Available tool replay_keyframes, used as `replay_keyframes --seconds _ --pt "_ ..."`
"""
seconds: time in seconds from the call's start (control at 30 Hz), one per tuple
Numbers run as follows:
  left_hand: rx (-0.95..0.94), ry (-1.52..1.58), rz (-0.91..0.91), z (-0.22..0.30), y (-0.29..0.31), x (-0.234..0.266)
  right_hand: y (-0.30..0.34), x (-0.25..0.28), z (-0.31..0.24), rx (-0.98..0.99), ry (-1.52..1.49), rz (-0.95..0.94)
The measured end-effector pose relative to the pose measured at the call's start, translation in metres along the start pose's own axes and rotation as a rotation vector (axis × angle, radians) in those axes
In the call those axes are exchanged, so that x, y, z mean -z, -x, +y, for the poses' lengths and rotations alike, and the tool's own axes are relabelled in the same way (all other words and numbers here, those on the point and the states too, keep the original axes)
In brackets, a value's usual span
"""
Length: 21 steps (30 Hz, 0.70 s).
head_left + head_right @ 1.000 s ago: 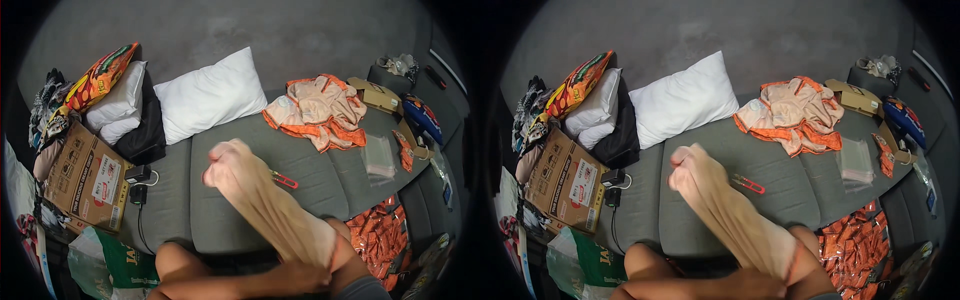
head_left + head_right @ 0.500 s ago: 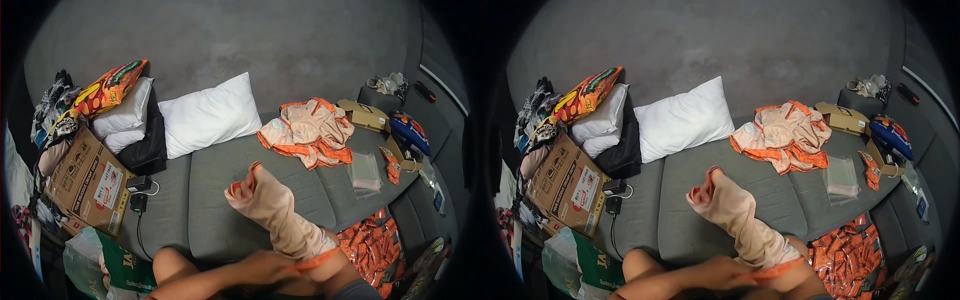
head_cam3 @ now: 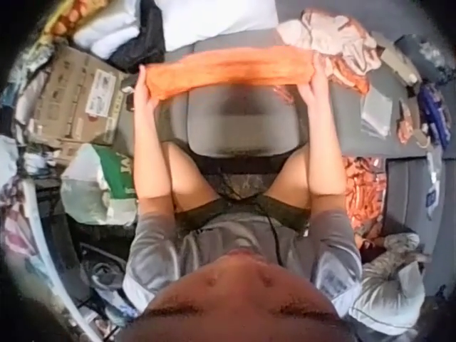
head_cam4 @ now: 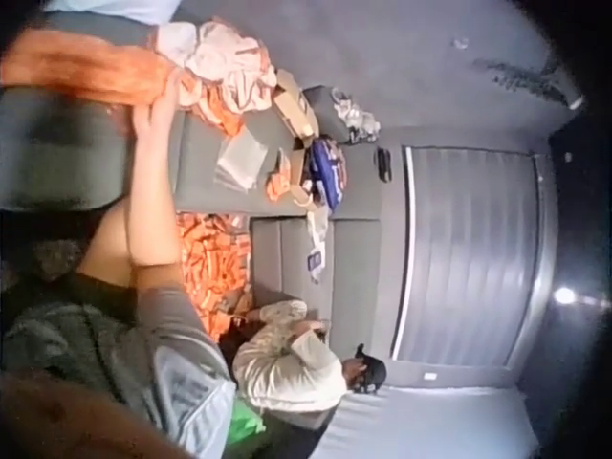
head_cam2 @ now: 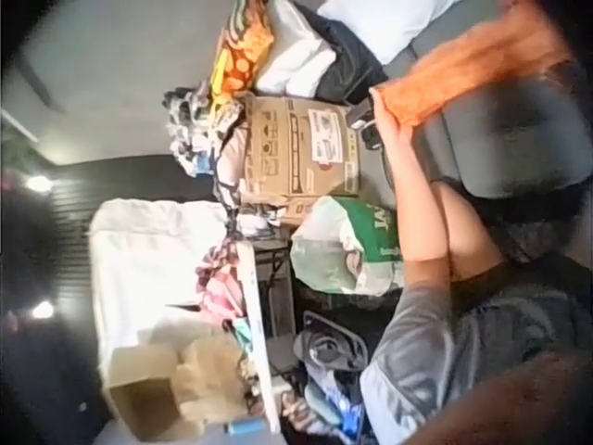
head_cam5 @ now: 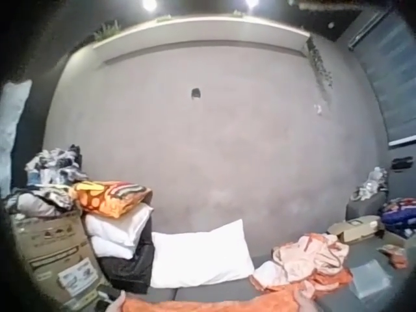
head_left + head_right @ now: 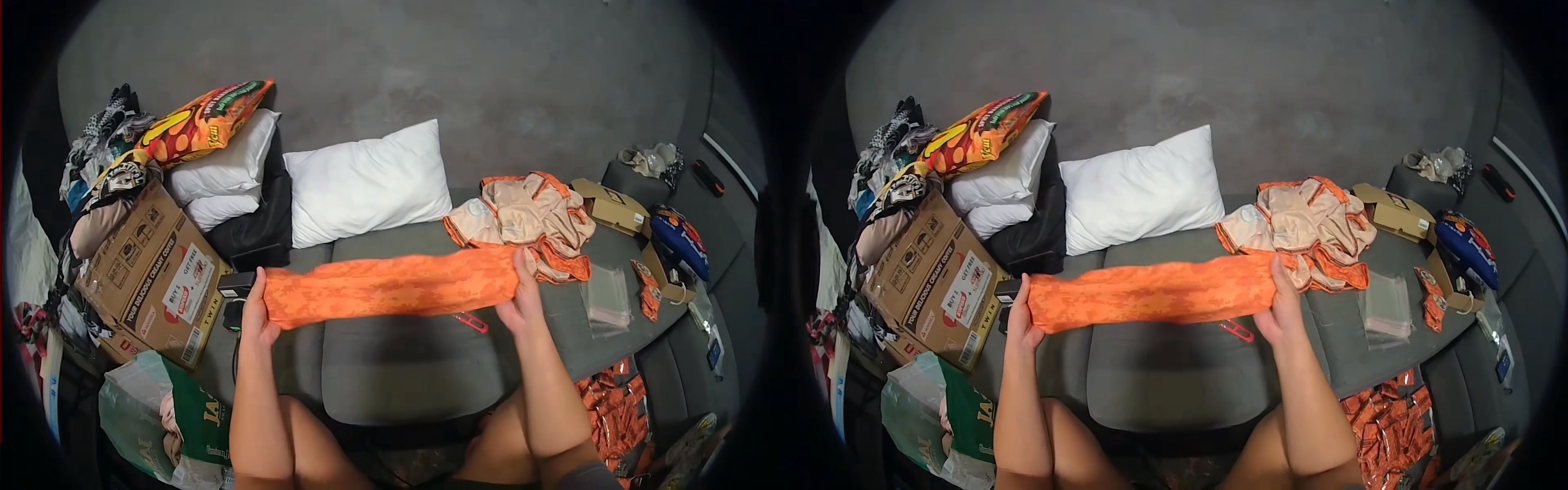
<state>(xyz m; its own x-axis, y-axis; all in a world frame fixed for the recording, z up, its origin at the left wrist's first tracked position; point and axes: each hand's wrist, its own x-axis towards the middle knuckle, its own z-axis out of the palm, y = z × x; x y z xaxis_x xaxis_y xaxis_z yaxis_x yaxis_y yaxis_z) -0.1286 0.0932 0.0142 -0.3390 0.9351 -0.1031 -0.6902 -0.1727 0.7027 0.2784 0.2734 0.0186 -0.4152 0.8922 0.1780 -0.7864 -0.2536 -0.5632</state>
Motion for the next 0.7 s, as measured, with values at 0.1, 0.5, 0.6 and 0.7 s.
replay_keyframes --seconds 0.1,0.5,0.6,0.7 --pt "0.017 -0.035 0.023 -0.007 -0.005 0.011 -0.015 0.024 0.011 0.016 0.019 0.144" --pt "-0.196 -0.193 -0.209 0.011 0.007 0.036 0.02 0.043 -0.08 0.167 0.311 -0.154" --pt "0.119 -0.622 -0.362 0.019 0.021 0.07 0.022 0.065 -0.095 -0.113 0.729 -0.449" --pt "0.851 -1.338 -0.142 -0.004 0.017 0.021 0.022 0.055 -0.077 -1.019 1.577 -0.13"
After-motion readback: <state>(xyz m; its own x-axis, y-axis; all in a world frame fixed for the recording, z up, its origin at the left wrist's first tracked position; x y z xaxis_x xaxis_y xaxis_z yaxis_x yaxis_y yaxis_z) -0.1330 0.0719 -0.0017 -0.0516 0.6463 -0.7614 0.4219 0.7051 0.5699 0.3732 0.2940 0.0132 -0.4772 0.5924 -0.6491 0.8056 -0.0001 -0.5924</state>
